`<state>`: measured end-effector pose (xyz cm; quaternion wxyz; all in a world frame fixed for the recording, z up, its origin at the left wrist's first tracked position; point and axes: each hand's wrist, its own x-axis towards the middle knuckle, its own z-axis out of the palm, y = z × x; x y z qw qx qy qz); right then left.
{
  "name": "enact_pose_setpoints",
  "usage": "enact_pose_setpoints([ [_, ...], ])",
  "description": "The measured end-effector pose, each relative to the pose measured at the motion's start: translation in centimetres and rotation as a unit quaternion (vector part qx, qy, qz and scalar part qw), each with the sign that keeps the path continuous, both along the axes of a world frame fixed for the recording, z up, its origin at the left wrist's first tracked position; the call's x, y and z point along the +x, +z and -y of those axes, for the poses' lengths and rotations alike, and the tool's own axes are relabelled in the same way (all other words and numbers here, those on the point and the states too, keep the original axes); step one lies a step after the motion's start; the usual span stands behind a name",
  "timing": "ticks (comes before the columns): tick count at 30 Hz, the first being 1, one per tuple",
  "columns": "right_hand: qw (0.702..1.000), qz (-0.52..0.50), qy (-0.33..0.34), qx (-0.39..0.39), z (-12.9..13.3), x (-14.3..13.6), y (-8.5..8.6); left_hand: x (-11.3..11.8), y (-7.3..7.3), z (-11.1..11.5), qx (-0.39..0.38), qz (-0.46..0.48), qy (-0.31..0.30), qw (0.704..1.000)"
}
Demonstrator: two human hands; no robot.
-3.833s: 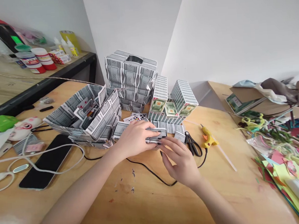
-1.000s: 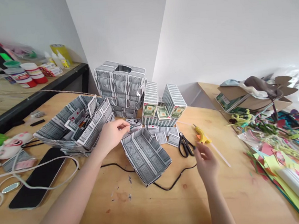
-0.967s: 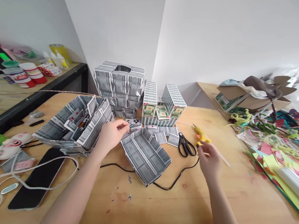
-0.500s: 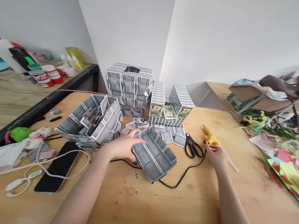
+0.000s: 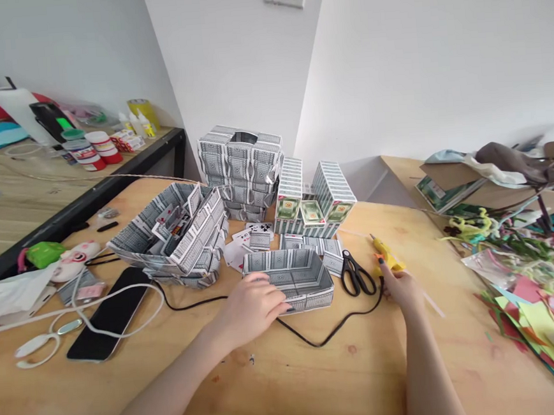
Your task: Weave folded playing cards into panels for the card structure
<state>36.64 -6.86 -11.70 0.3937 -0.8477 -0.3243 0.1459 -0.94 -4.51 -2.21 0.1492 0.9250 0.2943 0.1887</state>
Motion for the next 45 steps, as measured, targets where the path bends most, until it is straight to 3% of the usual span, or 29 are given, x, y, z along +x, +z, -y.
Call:
enact_pose_setpoints([
  [3, 0.985, -0.153, -0.057, 0.058, 0.9, -0.1, -0.3, 0.7, -1.2, 1.1, -0.004, 0.018, 0.006, 1.0],
  [6, 0.961, -0.182, -0.106, 0.18, 1.5, -0.3, 0.0, 0.9, -1.6, 1.5, -0.024, 0.026, -0.001, 0.999],
  [8, 0.947, -0.185, -0.098, 0.242, 1.6, -0.9, 0.8, 0.7, -1.5, 1.4, -0.04, 0.031, 0.009, 0.999],
  [11, 0.934, -0.238, -0.025, 0.267, 1.8, -3.3, 2.6, 0.4, -0.9, 1.2, -0.071, 0.051, 0.042, 0.995],
  [14, 0.934, -0.276, 0.083, 0.213, 2.0, -7.7, 4.8, 0.3, -0.3, 1.1, -0.109, 0.096, 0.066, 0.987],
  [18, 0.875, -0.389, 0.247, 0.147, 2.3, -14.6, 7.2, 1.1, 0.1, 1.3, -0.147, 0.153, 0.08, 0.974],
  [21, 0.826, -0.466, 0.281, 0.145, 2.4, -18.0, 8.3, 1.9, 0.2, 1.6, -0.149, 0.195, 0.095, 0.965],
  [25, 0.792, -0.517, 0.279, 0.164, 2.3, -19.3, 8.7, 2.6, 0.4, 1.9, -0.154, 0.236, 0.112, 0.953],
  [31, 0.78, -0.531, 0.292, 0.157, 2.7, -19.2, 8.7, 3.1, 0.5, 1.9, -0.159, 0.268, 0.142, 0.939],
  [36, 0.822, -0.471, 0.288, 0.142, 3.0, -19.1, 8.5, 3.3, 0.4, 1.8, -0.137, 0.254, 0.147, 0.946],
  [40, 0.859, -0.402, 0.297, 0.111, 3.0, -19.1, 8.8, 3.1, 0.2, 1.7, -0.051, 0.208, 0.134, 0.968],
  [45, 0.874, -0.368, 0.304, 0.091, 3.2, -19.3, 9.3, 3.0, 0.2, 1.7, 0.1, 0.114, 0.121, 0.981],
])
